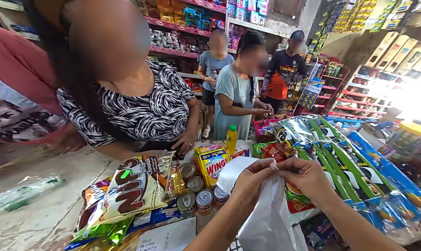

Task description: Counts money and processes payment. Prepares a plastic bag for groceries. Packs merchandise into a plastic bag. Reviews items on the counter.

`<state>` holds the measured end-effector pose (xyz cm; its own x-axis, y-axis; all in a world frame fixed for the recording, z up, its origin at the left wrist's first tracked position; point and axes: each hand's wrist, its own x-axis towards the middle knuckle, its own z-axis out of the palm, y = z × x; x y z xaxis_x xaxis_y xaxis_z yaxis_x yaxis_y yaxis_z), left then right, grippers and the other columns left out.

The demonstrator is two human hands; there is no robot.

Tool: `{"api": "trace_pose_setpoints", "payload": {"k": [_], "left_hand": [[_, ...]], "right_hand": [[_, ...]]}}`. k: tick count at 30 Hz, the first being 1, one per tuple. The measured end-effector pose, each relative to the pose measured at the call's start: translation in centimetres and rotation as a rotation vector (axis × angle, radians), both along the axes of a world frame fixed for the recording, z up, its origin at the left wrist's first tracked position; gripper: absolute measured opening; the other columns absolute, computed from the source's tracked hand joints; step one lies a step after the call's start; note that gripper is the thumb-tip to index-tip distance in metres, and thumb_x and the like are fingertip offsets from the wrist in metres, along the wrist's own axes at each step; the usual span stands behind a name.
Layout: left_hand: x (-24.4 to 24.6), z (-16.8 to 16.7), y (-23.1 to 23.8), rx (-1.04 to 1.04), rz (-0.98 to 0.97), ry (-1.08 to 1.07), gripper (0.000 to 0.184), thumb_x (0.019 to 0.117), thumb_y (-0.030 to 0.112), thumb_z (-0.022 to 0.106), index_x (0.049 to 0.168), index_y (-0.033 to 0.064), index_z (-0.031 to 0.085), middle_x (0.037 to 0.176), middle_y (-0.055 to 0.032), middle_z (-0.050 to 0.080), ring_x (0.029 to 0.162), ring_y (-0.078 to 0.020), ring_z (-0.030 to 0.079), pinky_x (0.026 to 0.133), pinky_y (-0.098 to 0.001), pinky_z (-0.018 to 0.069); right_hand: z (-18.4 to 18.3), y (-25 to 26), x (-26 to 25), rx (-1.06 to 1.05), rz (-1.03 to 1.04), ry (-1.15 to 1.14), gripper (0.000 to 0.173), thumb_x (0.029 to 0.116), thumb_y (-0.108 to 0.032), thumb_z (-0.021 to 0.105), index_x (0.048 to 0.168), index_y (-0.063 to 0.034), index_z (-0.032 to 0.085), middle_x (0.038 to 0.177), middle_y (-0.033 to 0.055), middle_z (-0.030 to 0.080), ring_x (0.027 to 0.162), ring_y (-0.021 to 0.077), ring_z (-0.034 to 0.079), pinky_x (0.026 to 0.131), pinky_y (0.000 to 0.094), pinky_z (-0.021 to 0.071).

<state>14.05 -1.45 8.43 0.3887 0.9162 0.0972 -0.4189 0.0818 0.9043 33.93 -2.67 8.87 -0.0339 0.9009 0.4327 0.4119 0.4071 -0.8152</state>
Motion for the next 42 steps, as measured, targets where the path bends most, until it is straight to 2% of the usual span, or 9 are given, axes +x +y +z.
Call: {"api": "trace_pose_setpoints", "payload": {"k": [8, 15, 18, 20, 24, 30, 35, 37, 42], "left_hand": [[0.3, -0.4, 1.7, 0.139, -0.214, -0.092, 0.020, 0.1004, 0.005, 0.059, 0.117, 0.0030, 0.070, 0.101, 0.0007, 0.074, 0.092, -0.0045, 0.069, 0.086, -0.0228, 0.0582], [2.0, -2.1, 3.4, 0.179, -0.262, -0.083, 0.025, 0.1091, 0.020, 0.045, 0.109, 0.0103, 0.068, 0.093, 0.0069, 0.071, 0.087, 0.0025, 0.066, 0.082, -0.0172, 0.0556], [2.2, -2.1, 3.8, 0.133, -0.276, -0.059, 0.036, 0.1121, 0.030, 0.035, 0.121, 0.0097, 0.063, 0.100, 0.0053, 0.071, 0.094, 0.0018, 0.067, 0.086, -0.0181, 0.0559], [2.5, -1.5, 4.0, 0.185, -0.211, 0.006, 0.033, 0.1103, 0.031, 0.041, 0.114, 0.0094, 0.066, 0.094, 0.0067, 0.069, 0.087, 0.0024, 0.065, 0.081, -0.0172, 0.0542], [2.8, -0.3, 4.2, 0.190, -0.076, 0.091, 0.015, 0.0956, 0.011, 0.071, 0.107, 0.0014, 0.073, 0.086, 0.0009, 0.074, 0.076, -0.0034, 0.068, 0.074, -0.0211, 0.0584], [3.2, 0.2, 5.6, 0.190, 0.034, 0.134, 0.015, 0.0972, 0.017, 0.070, 0.087, 0.0066, 0.068, 0.071, 0.0062, 0.065, 0.065, 0.0018, 0.060, 0.064, -0.0159, 0.0515], [3.2, -0.4, 6.7, 0.164, -0.014, 0.048, 0.016, 0.0953, 0.008, 0.070, 0.108, -0.0003, 0.070, 0.088, -0.0003, 0.074, 0.080, -0.0038, 0.069, 0.078, -0.0214, 0.0590], [3.3, -0.4, 7.1, 0.194, -0.001, 0.045, 0.015, 0.0931, 0.006, 0.072, 0.107, -0.0003, 0.072, 0.089, 0.0002, 0.074, 0.081, -0.0028, 0.069, 0.079, -0.0208, 0.0586], [4.3, 0.2, 8.7, 0.177, 0.027, 0.107, 0.010, 0.0911, 0.011, 0.077, 0.096, 0.0036, 0.073, 0.081, 0.0029, 0.072, 0.074, -0.0015, 0.067, 0.073, -0.0200, 0.0575]], "right_hand": [[-0.3, 0.7, 1.1, 0.018, 0.012, 0.073, 0.015, 0.0926, -0.006, 0.073, 0.107, -0.0004, 0.073, 0.101, 0.0084, 0.076, 0.091, 0.0202, 0.075, 0.081, 0.0365, 0.0650], [0.2, 1.6, 2.0, -0.049, -0.019, 0.037, 0.010, 0.0967, -0.010, 0.069, 0.101, -0.0012, 0.070, 0.086, 0.0063, 0.073, 0.071, 0.0172, 0.072, 0.063, 0.0345, 0.0636], [0.9, 2.7, 2.4, -0.062, -0.033, -0.020, 0.012, 0.0981, -0.013, 0.067, 0.103, -0.0022, 0.070, 0.085, 0.0045, 0.073, 0.070, 0.0163, 0.072, 0.061, 0.0337, 0.0628], [1.1, 3.2, 2.6, -0.046, -0.041, -0.061, 0.012, 0.0975, -0.015, 0.068, 0.101, -0.0041, 0.070, 0.083, 0.0030, 0.073, 0.069, 0.0146, 0.071, 0.060, 0.0324, 0.0621], [0.5, 4.7, 3.1, -0.004, -0.065, -0.138, 0.011, 0.0961, -0.018, 0.070, 0.099, -0.0076, 0.072, 0.082, -0.0001, 0.073, 0.069, 0.0114, 0.071, 0.059, 0.0296, 0.0614], [0.6, 5.7, 2.9, -0.031, -0.044, -0.103, 0.011, 0.0979, -0.016, 0.068, 0.100, -0.0057, 0.071, 0.084, 0.0018, 0.073, 0.071, 0.0130, 0.072, 0.062, 0.0306, 0.0625], [0.8, 5.8, 2.9, -0.029, -0.009, -0.011, 0.013, 0.0977, -0.013, 0.068, 0.106, -0.0027, 0.071, 0.090, 0.0054, 0.075, 0.078, 0.0169, 0.074, 0.068, 0.0343, 0.0651], [0.8, 5.9, 3.0, -0.021, 0.013, -0.018, 0.019, 0.0967, -0.013, 0.069, 0.114, -0.0033, 0.069, 0.098, 0.0053, 0.075, 0.086, 0.0174, 0.075, 0.074, 0.0345, 0.0651], [0.6, 6.9, 2.9, 0.004, 0.022, -0.045, 0.024, 0.0906, -0.014, 0.077, 0.112, -0.0041, 0.071, 0.097, 0.0036, 0.075, 0.087, 0.0149, 0.074, 0.076, 0.0326, 0.0646]]}}
